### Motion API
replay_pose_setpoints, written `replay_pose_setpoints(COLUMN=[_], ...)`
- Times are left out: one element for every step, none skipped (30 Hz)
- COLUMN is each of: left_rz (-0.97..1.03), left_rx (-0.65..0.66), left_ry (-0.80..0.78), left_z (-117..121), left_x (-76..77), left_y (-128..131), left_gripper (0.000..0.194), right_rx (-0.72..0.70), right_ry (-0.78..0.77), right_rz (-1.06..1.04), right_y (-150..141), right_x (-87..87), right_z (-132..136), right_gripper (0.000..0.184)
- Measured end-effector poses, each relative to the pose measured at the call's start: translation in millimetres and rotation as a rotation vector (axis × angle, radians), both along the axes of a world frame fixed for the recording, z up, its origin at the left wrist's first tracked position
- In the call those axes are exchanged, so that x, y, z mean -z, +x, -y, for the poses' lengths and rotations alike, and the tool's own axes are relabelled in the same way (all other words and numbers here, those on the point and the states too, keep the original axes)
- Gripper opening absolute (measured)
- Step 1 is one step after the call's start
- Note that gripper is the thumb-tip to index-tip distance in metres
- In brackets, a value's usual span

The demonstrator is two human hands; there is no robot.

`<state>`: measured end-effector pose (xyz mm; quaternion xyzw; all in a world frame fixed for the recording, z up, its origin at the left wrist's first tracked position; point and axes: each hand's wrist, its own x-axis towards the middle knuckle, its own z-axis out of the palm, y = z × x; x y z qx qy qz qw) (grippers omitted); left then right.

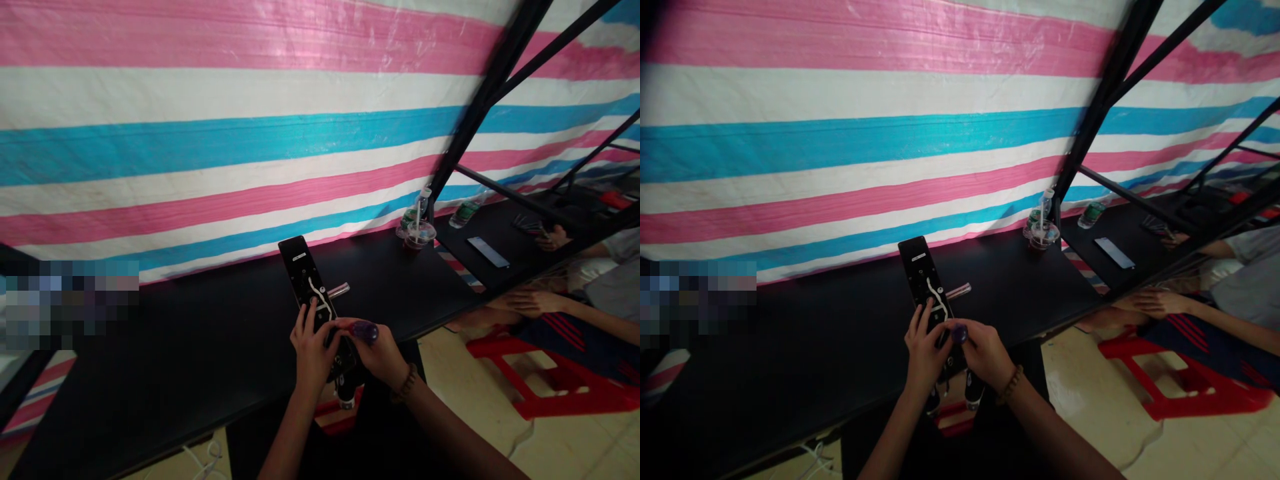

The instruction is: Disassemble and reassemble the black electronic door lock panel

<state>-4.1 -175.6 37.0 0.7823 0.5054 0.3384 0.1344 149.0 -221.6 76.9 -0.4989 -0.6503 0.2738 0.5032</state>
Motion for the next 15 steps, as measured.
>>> replay_pose_setpoints(left_rz=[-0.001,-0.003,-0.005,-0.005,-0.005,-0.003,-0.002,-0.001,-0.002,-0.003,-0.004,-0.005,-0.006,-0.007,-0.008], left_rx=[0.000,0.000,0.002,0.003,0.004,0.003,0.002,0.000,-0.003,-0.006,-0.008,-0.009,-0.010,-0.011,-0.011], left_ry=[0.000,0.000,0.000,-0.001,-0.002,-0.002,0.000,0.005,0.010,0.014,0.017,0.019,0.018,0.017,0.018], left_z=[0.1,0.2,0.4,0.5,0.6,0.6,0.6,0.6,0.5,0.4,0.3,0.2,0.1,0.1,0.1], left_x=[0.4,0.9,1.5,2.1,2.6,3.1,3.5,3.7,3.7,3.7,3.5,3.3,3.1,3.0,3.0], left_y=[-0.1,-0.2,-0.3,-0.3,-0.3,-0.2,0.0,0.2,0.5,0.7,0.9,1.0,1.0,1.0,1.0], left_gripper=[0.013,0.013,0.014,0.014,0.015,0.015,0.015,0.015,0.014,0.014,0.014,0.014,0.014,0.014,0.014], right_rx=[0.000,0.007,0.024,0.044,0.068,0.094,0.117,0.140,0.154,0.159,0.160,0.155,0.150,0.145,0.143], right_ry=[0.008,0.018,0.027,0.032,0.030,0.023,0.014,0.009,0.008,0.014,0.025,0.037,0.049,0.060,0.069], right_rz=[0.010,0.020,0.026,0.028,0.022,0.008,-0.012,-0.035,-0.051,-0.051,-0.035,-0.007,0.025,0.056,0.078], right_y=[-0.7,-1.4,-2.0,-2.6,-3.1,-3.5,-3.8,-3.9,-3.8,-3.4,-2.7,-1.7,-0.6,0.5,1.7], right_x=[-1.0,-2.0,-2.7,-3.0,-2.5,-1.5,0.1,1.8,3.4,4.5,5.1,5.0,4.3,3.2,2.1], right_z=[0.5,0.8,0.8,0.4,-0.3,-1.1,-2.0,-3.0,-3.9,-4.6,-5.2,-5.7,-6.0,-6.1,-6.2], right_gripper=[0.029,0.029,0.028,0.025,0.022,0.018,0.014,0.012,0.010,0.009,0.010,0.012,0.014,0.016,0.017])
